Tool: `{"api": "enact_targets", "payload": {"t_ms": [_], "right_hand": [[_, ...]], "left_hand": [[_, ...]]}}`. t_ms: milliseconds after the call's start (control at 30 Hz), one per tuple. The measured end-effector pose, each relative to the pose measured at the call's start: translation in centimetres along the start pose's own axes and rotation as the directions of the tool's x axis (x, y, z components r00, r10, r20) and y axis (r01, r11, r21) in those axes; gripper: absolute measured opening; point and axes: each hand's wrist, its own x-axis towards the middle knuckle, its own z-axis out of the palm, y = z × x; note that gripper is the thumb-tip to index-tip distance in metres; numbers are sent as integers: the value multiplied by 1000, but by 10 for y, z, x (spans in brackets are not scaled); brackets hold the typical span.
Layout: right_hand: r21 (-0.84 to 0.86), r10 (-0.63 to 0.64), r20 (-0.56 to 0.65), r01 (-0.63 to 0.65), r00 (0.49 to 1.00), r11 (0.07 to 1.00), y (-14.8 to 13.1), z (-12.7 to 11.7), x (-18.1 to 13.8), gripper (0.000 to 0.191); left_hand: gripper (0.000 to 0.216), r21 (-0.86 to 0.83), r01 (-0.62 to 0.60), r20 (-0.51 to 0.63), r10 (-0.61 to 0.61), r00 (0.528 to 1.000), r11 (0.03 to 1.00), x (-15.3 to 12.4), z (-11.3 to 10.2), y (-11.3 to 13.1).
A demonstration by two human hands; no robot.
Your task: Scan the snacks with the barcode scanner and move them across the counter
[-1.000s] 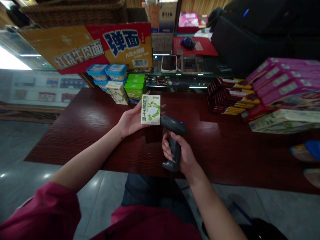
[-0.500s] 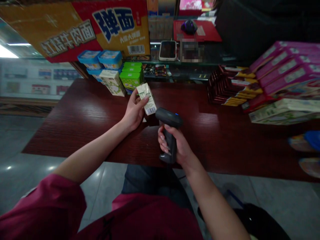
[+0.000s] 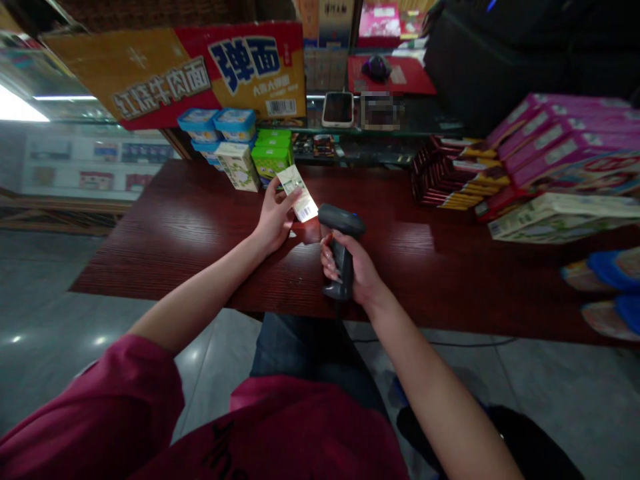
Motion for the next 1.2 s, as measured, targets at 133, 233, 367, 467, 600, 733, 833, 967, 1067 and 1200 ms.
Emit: {"api": "enact_targets", "payload": {"t_ms": [133,233,367,467,600,733,833,967,1067,1200], "right_hand": [[14,29,19,-29,999,999,-12,-9,15,25],[2,88,56,-88,995,996,-25,-16,30,26],[-6,150,90,-151,985,989,-40,-25,51,25],[19,168,107,-171,980,985,-48,-31,65,25],[64,187,142,-197,972,978,-56,-36,81,22],[142,140,143,-160,980,977,-63,-40,90,21],[189,95,117,-116,989,975,-65,-42,91,23],[179,59,99,-76,993,981,-64,-43,89,25],[150,37,93,-50,995,987,-63,-43,88,26],[91,6,66,-12,998,996,-62,-41,86,23]], "left_hand": [[95,198,-124,64,114,991,972,-8,-11,15],[111,333,-231,152,190,970,914,-19,-35,32],[107,324,-265,176,217,960,908,-38,-89,59],[86,332,-250,130,219,967,909,-49,-137,80],[60,396,-222,74,209,975,891,-47,-186,98],[85,445,-230,82,216,973,865,-33,-201,91],[82,508,-199,-24,245,969,838,-23,-201,82],[73,517,-241,-58,315,947,821,-9,-208,80],[76,494,-282,-39,345,938,822,9,-218,81],[67,482,-296,8,334,943,824,40,-225,81]]}}
